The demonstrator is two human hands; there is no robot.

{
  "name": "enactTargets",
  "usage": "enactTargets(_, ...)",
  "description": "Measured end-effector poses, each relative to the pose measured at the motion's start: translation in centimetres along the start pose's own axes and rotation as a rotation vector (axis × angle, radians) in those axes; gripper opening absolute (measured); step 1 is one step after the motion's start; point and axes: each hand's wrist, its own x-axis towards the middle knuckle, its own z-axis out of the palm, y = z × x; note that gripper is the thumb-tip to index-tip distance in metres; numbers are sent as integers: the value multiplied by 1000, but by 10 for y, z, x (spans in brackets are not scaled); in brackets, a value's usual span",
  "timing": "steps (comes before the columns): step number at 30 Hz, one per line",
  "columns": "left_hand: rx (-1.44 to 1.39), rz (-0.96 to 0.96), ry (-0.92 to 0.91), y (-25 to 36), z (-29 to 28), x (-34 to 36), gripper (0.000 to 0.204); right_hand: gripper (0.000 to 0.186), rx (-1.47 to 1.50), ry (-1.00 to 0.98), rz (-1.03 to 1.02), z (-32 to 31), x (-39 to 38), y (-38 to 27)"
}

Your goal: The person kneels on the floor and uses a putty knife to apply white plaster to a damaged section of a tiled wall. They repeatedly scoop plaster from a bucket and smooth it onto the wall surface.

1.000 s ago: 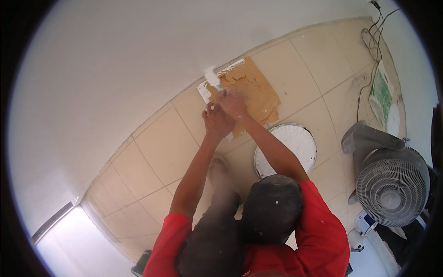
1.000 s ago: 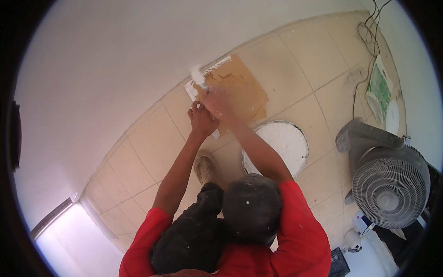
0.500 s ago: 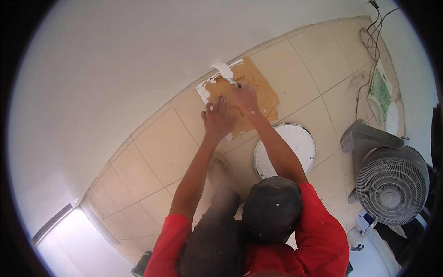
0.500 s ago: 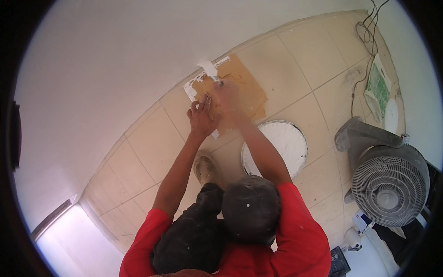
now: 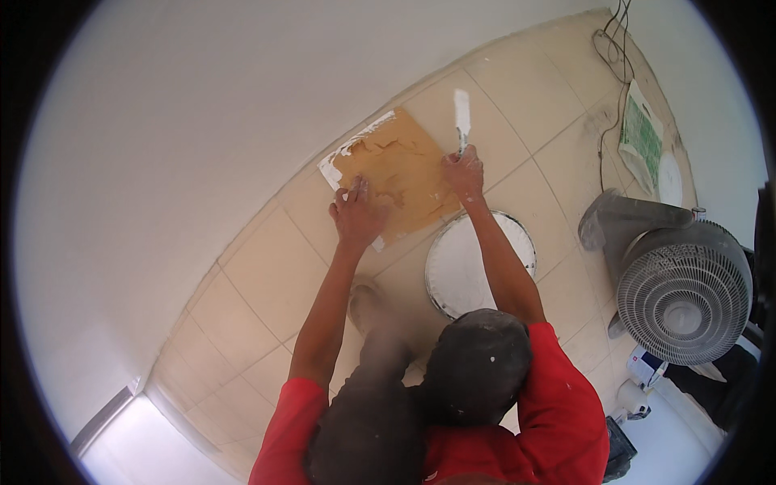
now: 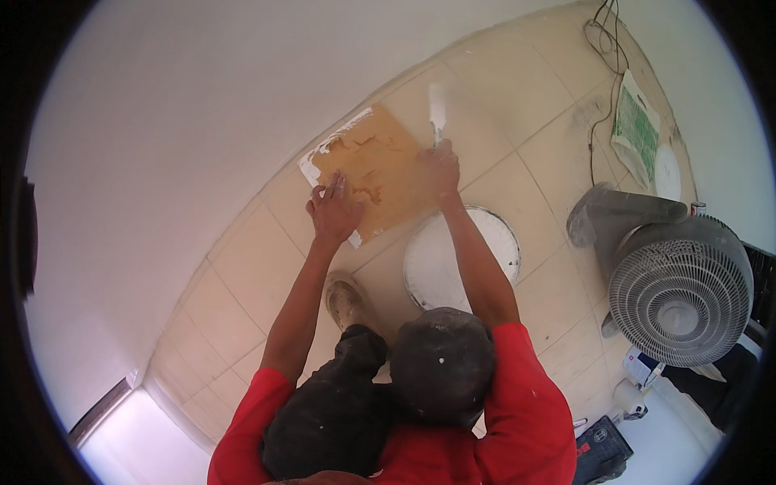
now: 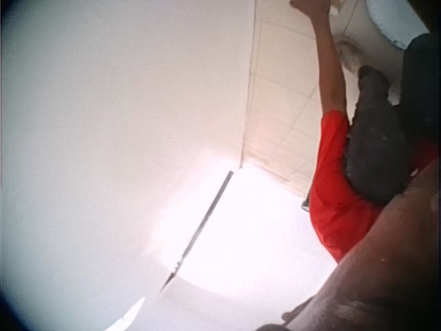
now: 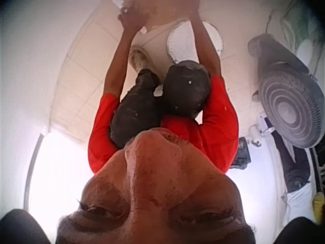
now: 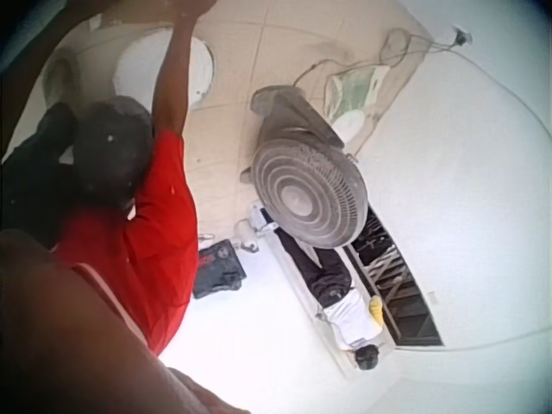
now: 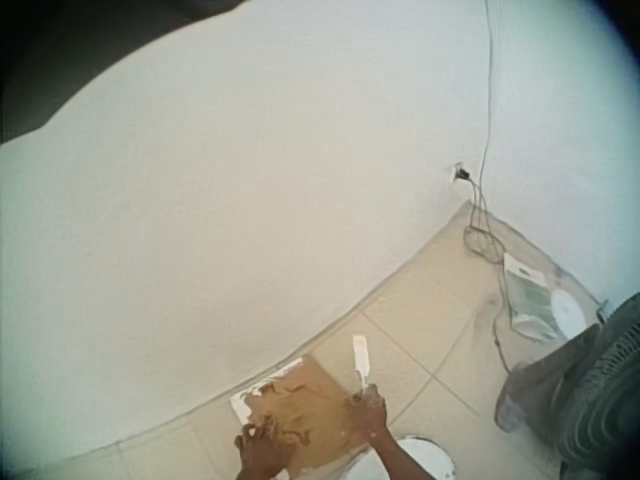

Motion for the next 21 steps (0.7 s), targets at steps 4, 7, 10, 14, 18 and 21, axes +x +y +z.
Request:
enactTargets(4, 18, 23, 52, -8, 9, -1, 86, 37, -7, -45, 48, 6, -8, -7)
enactTargets(7, 10, 13, 63, -10, 15, -1, 85, 36, 16, 62, 31, 5, -10, -9)
enactTargets(10, -17, 5, 67, -7, 14, -1, 85, 32, 38, 10, 53, 3, -6, -2)
enactTargets(14, -15, 10, 67, -3, 12, 1, 85, 28, 73, 75, 25, 15, 5, 8)
enactTargets(18, -21, 37, 83, -3, 12, 5, 83, 26, 153, 127, -2, 22, 17, 16)
enactTargets(21, -25, 70, 91, 2, 12, 12, 82, 25, 185, 152, -31, 20, 27, 24)
